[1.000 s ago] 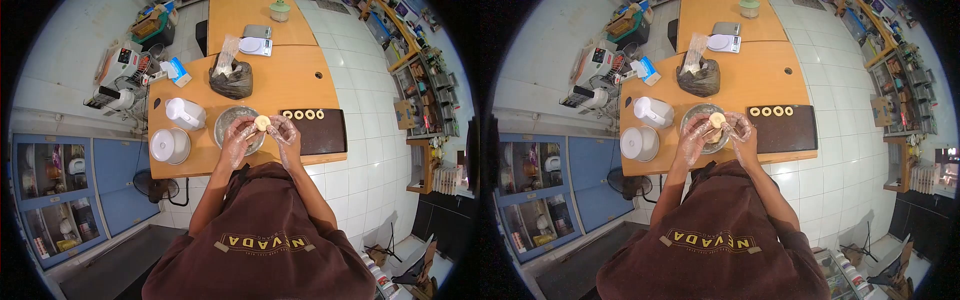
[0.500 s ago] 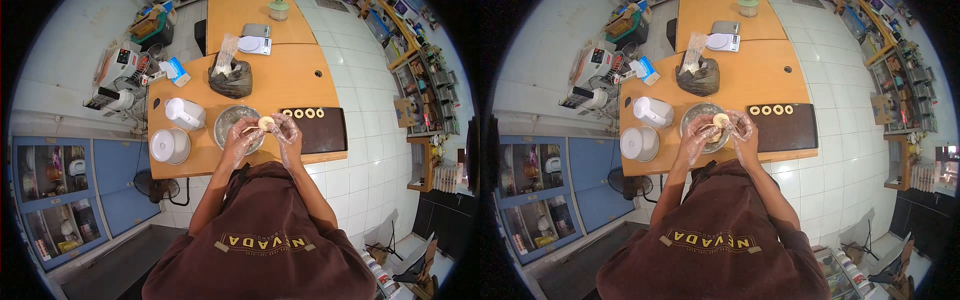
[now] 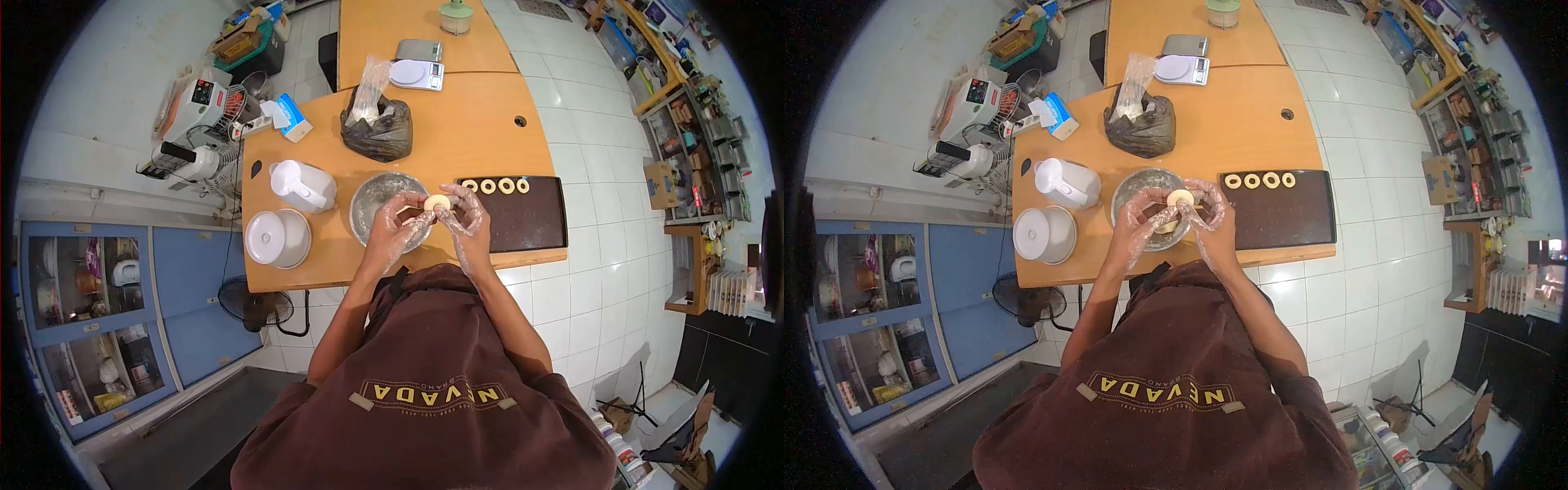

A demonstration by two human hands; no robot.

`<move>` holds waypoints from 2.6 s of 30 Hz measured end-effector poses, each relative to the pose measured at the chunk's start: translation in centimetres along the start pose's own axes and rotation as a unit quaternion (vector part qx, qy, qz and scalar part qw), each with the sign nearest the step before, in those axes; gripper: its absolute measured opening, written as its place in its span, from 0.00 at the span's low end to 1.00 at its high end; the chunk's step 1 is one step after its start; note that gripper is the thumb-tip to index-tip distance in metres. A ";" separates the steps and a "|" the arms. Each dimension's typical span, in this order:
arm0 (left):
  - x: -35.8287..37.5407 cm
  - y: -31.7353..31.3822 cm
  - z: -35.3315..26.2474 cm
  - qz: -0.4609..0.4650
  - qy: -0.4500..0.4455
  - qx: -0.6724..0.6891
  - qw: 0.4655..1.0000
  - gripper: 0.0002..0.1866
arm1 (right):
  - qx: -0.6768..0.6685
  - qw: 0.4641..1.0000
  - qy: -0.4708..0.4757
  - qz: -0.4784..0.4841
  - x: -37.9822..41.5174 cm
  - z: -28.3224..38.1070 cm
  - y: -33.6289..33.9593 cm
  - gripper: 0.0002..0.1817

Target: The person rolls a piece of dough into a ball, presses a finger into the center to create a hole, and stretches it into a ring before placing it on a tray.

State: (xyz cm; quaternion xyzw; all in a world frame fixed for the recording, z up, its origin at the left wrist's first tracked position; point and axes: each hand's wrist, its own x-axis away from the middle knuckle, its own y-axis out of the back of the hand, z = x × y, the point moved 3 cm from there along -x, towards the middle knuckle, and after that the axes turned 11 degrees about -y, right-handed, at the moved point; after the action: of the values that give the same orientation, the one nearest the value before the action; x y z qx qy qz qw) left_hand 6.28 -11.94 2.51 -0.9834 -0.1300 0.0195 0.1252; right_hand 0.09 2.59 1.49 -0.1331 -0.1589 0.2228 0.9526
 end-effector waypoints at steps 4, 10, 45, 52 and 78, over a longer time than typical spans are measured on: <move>-0.1 -0.1 -0.1 0.001 -0.002 -0.021 1.000 0.16 | 0.002 1.000 0.022 0.001 0.0 -0.1 -0.1 0.22; -0.2 0.1 0.4 0.014 -0.007 -0.054 0.998 0.14 | 0.015 0.999 0.031 0.004 -0.1 -0.3 0.0 0.21; -0.5 0.9 1.0 -0.036 0.033 0.112 0.993 0.14 | -0.030 0.999 0.005 -0.021 -0.8 0.2 0.6 0.13; -0.7 0.5 0.7 -0.044 0.006 0.145 0.988 0.15 | -0.031 0.999 0.022 -0.002 -0.8 0.6 0.4 0.15; -0.7 0.9 0.4 -0.040 -0.002 0.179 0.983 0.15 | -0.044 0.999 0.012 -0.015 -0.7 0.4 0.4 0.14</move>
State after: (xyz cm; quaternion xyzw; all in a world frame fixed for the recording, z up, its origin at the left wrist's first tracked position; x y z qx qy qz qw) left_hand 5.79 -12.90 1.94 -0.9391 -0.1636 0.0394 0.2994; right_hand -0.83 2.67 1.56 -0.1750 -0.1593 0.1993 0.9509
